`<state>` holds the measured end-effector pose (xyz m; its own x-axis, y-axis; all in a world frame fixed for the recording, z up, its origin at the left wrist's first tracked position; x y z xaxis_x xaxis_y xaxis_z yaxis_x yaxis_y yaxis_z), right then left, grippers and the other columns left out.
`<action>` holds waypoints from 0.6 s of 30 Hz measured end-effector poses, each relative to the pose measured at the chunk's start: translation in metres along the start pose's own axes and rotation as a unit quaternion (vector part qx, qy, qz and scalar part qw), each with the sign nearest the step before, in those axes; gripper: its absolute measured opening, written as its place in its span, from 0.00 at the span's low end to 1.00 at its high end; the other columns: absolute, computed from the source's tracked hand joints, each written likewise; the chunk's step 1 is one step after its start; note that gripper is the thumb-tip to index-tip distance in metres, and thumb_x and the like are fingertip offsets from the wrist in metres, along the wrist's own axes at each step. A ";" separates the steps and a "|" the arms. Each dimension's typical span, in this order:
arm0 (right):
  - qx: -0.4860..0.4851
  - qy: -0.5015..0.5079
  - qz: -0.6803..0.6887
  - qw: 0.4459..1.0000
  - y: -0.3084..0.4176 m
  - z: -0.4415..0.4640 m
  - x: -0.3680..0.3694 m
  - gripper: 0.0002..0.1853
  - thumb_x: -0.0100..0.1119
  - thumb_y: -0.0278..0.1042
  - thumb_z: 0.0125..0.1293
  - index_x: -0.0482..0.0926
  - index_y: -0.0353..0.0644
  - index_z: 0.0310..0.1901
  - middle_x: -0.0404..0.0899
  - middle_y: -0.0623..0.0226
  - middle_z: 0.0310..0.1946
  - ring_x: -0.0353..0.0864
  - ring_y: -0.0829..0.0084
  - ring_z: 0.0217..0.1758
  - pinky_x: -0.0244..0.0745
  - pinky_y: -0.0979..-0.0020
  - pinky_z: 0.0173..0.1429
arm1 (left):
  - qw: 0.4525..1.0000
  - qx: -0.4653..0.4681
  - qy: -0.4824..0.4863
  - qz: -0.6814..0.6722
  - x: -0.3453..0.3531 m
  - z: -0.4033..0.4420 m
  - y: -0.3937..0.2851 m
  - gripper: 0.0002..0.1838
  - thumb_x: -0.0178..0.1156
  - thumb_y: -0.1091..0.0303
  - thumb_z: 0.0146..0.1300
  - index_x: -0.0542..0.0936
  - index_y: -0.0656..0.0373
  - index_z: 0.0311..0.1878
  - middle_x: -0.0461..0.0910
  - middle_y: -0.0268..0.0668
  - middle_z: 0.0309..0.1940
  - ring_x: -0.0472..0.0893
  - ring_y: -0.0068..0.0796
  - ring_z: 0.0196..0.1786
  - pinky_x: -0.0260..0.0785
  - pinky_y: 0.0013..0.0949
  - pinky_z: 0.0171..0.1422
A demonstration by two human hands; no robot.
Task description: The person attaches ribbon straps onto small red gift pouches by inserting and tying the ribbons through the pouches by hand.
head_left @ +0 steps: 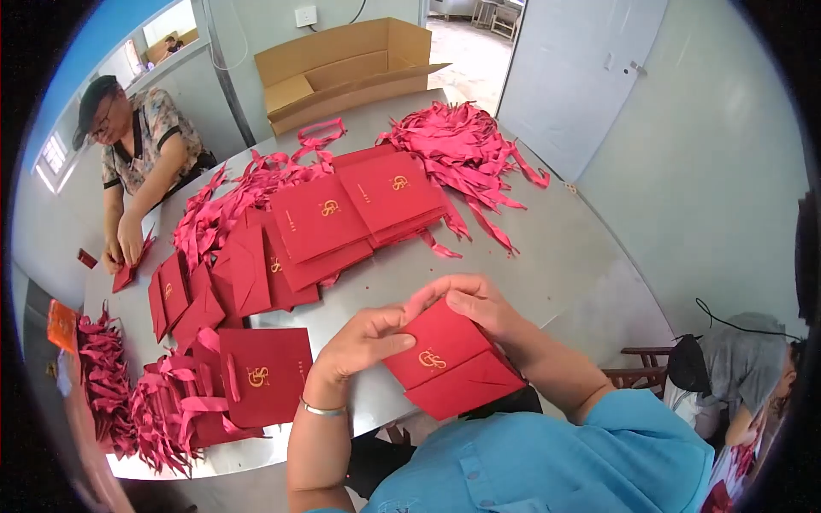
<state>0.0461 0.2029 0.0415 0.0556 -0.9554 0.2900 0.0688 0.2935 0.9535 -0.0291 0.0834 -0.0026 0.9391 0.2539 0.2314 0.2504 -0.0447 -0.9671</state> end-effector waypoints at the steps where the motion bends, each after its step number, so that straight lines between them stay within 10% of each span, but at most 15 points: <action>1: 0.000 -0.001 -0.001 1.000 -0.003 -0.001 -0.002 0.19 0.50 0.42 0.74 0.76 0.35 0.56 0.81 0.64 0.48 0.80 0.76 0.49 0.73 0.72 0.56 | 0.999 0.052 0.012 -0.007 -0.003 0.003 -0.001 0.08 0.64 0.74 0.61 0.82 0.67 0.42 0.79 0.35 0.53 0.75 0.21 0.52 0.66 0.28 0.58; 8: 0.030 -0.064 0.044 0.997 -0.029 -0.004 -0.029 0.17 0.50 0.44 0.75 0.77 0.37 0.49 0.80 0.68 0.44 0.78 0.79 0.47 0.73 0.73 0.53 | 0.987 0.135 -0.072 -0.043 -0.016 -0.003 -0.018 0.06 0.64 0.74 0.60 0.82 0.67 0.38 0.81 0.37 0.47 0.78 0.21 0.48 0.68 0.27 0.53; 13: 0.083 0.008 -0.004 0.997 -0.029 0.011 -0.037 0.17 0.51 0.44 0.74 0.78 0.37 0.50 0.80 0.69 0.45 0.78 0.81 0.47 0.72 0.75 0.54 | 0.997 0.030 -0.061 -0.042 -0.010 -0.010 -0.019 0.05 0.62 0.71 0.64 0.79 0.63 0.36 0.81 0.28 0.31 0.76 0.13 0.33 0.67 0.19 0.39; 18: -0.058 -0.099 -0.297 0.948 0.025 0.080 -0.112 0.13 0.55 0.38 0.72 0.82 0.36 0.45 0.83 0.69 0.43 0.80 0.79 0.45 0.75 0.73 0.52 | 0.997 0.046 -0.061 -0.033 -0.018 -0.005 -0.010 0.04 0.59 0.71 0.66 0.77 0.61 0.37 0.79 0.24 0.30 0.73 0.10 0.33 0.65 0.18 0.37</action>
<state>-0.0381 0.3143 0.0391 -0.2145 -0.9375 -0.2742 0.1391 -0.3072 0.9414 -0.0478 0.0743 0.0038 0.8844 0.3684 0.2865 0.2837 0.0631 -0.9568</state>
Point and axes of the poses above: each hand's wrist, its own z-axis towards the middle knuckle, its own x-axis out of the palm, y = z × x, the point moved 7 cm from there along z, towards the middle knuckle
